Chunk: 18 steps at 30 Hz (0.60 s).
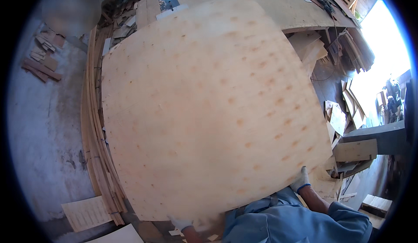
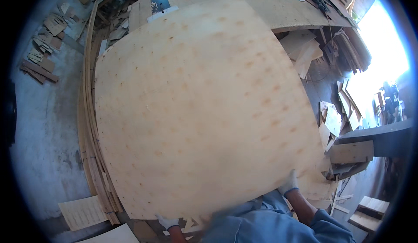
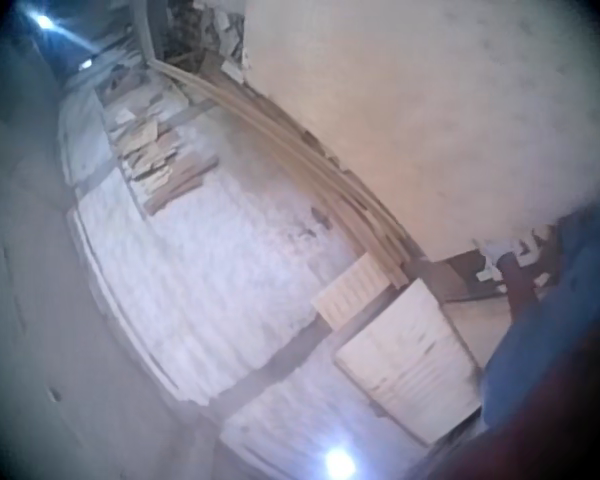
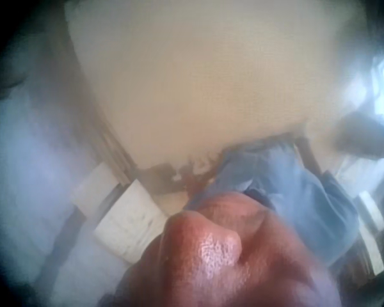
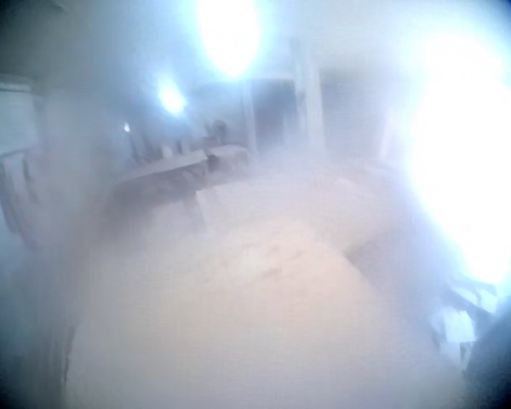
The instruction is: The person uses a circular saw to cut a large sheet of plywood into smaller rectangular pieces. They position the sheet on a workbench, guide the saw along the wood, and separate the cut sections.
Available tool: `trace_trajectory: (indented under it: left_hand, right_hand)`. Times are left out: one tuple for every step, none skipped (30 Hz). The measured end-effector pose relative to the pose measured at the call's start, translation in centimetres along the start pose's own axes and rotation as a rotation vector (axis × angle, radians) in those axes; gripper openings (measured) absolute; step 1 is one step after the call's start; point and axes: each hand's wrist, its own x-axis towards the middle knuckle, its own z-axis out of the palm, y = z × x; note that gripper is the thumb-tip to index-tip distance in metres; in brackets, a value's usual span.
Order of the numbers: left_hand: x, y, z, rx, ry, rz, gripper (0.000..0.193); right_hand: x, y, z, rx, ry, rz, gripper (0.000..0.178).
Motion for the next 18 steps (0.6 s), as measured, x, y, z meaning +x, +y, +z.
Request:
trace_trajectory:
  left_hand:
    - [1.2,0.8,-0.6,0.003,0.016,0.012,0.071]
    - [1.5,1.6,0.0,0.022,0.021,0.016,0.071]
    - [1.9,2.1,0.7,0.040,0.028,0.019,0.071]
    - [1.7,2.5,1.5,0.053,0.036,0.025,0.070]
    - [1.3,2.7,2.3,0.014,0.008,0.011,0.070]
    - [0.8,2.8,3.0,-0.025,-0.018,-0.003,0.070]
    - [0.2,2.8,3.2,-0.060,-0.044,-0.016,0.070]
    - [0.1,2.8,2.3,0.092,-0.130,0.017,0.069]
    - [0.7,2.4,1.0,0.244,-0.214,0.049,0.068]
    - [1.2,1.8,0.0,0.255,-0.325,0.043,0.067]
    - [1.6,1.1,-0.5,0.266,-0.441,0.034,0.066]
    - [1.8,0.5,-1.2,0.134,-0.580,-0.012,0.064]
    - [1.7,-0.2,-1.3,-0.003,-0.726,-0.067,0.063]
    - [0.0,-1.1,0.3,-0.080,-0.525,-0.057,0.061]
    - [-3.4,-1.2,5.0,-0.149,-0.326,-0.058,0.060]
    - [-6.3,-1.1,7.5,-0.221,-0.111,-0.040,0.059]
    - [-7.6,-1.0,8.0,-0.205,-0.075,-0.012,0.057]
    - [-7.9,-0.8,8.9,-0.181,-0.057,0.005,0.056]
  right_hand:
    - [-0.6,0.7,1.7,0.018,0.055,-0.001,0.061]
    - [-1.1,1.2,3.0,0.035,0.104,-0.007,0.061]
    - [-1.7,1.7,3.6,0.045,0.097,-0.023,0.061]
    - [-2.2,1.9,4.2,0.053,0.085,-0.036,0.061]
    - [-2.3,1.8,4.5,0.060,0.070,-0.051,0.061]
    - [-2.1,1.5,3.8,0.044,0.038,-0.065,0.064]
    - [-1.9,1.0,2.7,0.031,0.008,-0.076,0.067]
    - [-1.6,0.6,1.6,0.018,-0.019,-0.082,0.070]
    - [-1.0,-0.4,0.7,-0.341,-0.058,-0.178,0.068]
    - [-0.2,-1.7,-0.2,-0.701,-0.101,-0.275,0.067]
    - [1.2,-2.8,-2.1,-0.904,-0.134,-0.349,0.066]
    - [2.7,-4.0,-4.2,-1.101,-0.157,-0.435,0.064]
    - [5.3,-5.4,-7.7,-1.145,-0.165,-0.504,0.063]
    - [5.6,-6.2,-7.5,-0.992,-0.149,-0.467,0.061]
    - [5.7,-7.1,-7.3,-0.832,-0.123,-0.443,0.060]
    - [4.5,-7.2,-3.4,-0.482,-0.096,-0.270,0.059]
    - [2.8,-7.1,1.5,-0.118,-0.021,-0.130,0.058]
    - [3.2,-7.3,1.6,-0.039,-0.020,-0.106,0.058]
